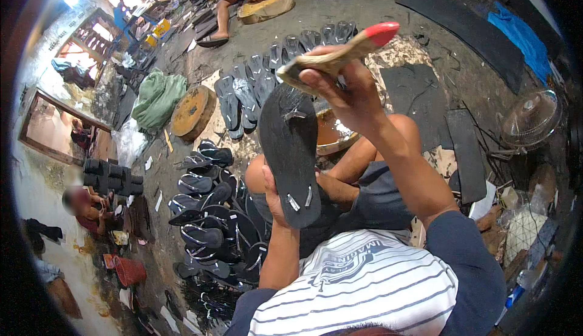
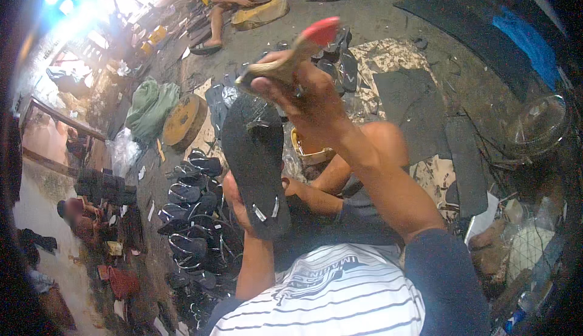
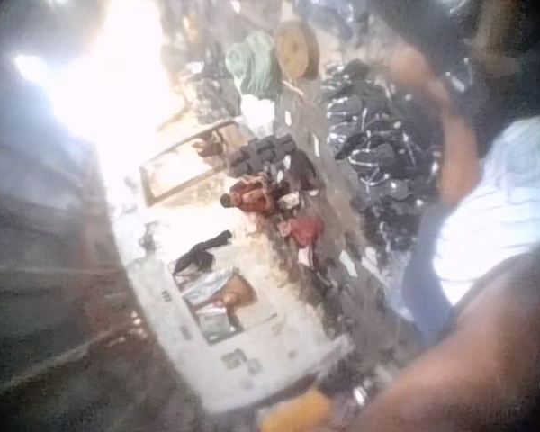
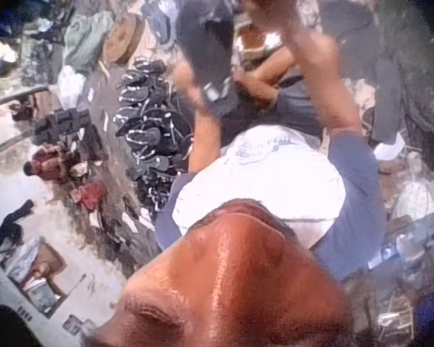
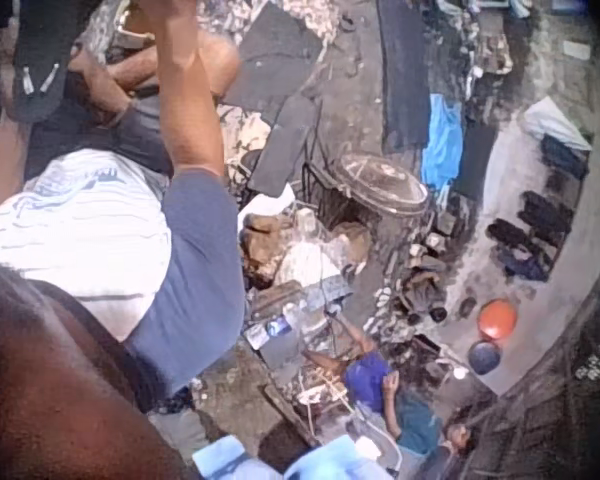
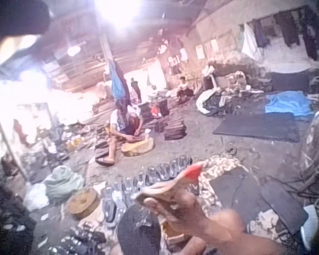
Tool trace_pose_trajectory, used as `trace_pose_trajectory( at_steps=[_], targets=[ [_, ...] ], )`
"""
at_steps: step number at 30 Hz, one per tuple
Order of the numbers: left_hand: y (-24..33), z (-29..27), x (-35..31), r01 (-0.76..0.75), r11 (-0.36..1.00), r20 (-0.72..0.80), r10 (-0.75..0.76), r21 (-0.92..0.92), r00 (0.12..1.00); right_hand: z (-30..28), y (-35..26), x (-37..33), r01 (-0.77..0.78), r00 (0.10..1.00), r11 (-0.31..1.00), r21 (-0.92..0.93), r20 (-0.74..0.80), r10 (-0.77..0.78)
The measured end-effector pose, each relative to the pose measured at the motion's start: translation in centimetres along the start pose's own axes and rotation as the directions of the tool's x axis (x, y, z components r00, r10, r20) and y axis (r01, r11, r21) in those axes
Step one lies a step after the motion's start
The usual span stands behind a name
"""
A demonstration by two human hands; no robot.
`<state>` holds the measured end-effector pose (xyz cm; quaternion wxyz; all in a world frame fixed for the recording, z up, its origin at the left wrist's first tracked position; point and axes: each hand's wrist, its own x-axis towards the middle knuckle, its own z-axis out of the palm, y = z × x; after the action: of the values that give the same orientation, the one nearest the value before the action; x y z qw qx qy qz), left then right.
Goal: The person sits on the floor and repeatedly picks up black flip-flops, dips a brush into a container of brown liquid, and applies the liquid to the soles of the slippers. The coated slippers are placed in a row on the floor.
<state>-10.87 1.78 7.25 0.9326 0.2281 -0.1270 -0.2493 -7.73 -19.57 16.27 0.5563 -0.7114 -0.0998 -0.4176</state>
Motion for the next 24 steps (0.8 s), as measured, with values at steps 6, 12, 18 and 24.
trace_pose_trajectory(
  at_steps=[6,12,18,24],
  targets=[
    [1.3,0.2,0.1,0.007,0.997,-0.018,-0.008,-0.075,1.000,3.3,0.6,-5.5,0.140,0.985,0.990,-0.010,0.102,-0.138],
    [2.0,-1.9,1.3,0.044,0.996,0.016,-0.043,-0.084,0.999,2.3,-2.8,-12.0,0.012,0.904,0.998,0.057,0.427,-0.035],
    [0.9,-0.1,-1.1,0.112,0.978,0.025,-0.109,-0.176,0.994,1.0,-1.4,-1.0,-0.169,0.985,0.971,0.169,0.058,0.162],
    [0.1,3.0,-1.3,-0.006,0.999,-0.091,0.011,0.051,0.996,1.3,-3.3,-0.2,0.005,0.989,0.998,-0.070,0.146,0.005]
  ],
)
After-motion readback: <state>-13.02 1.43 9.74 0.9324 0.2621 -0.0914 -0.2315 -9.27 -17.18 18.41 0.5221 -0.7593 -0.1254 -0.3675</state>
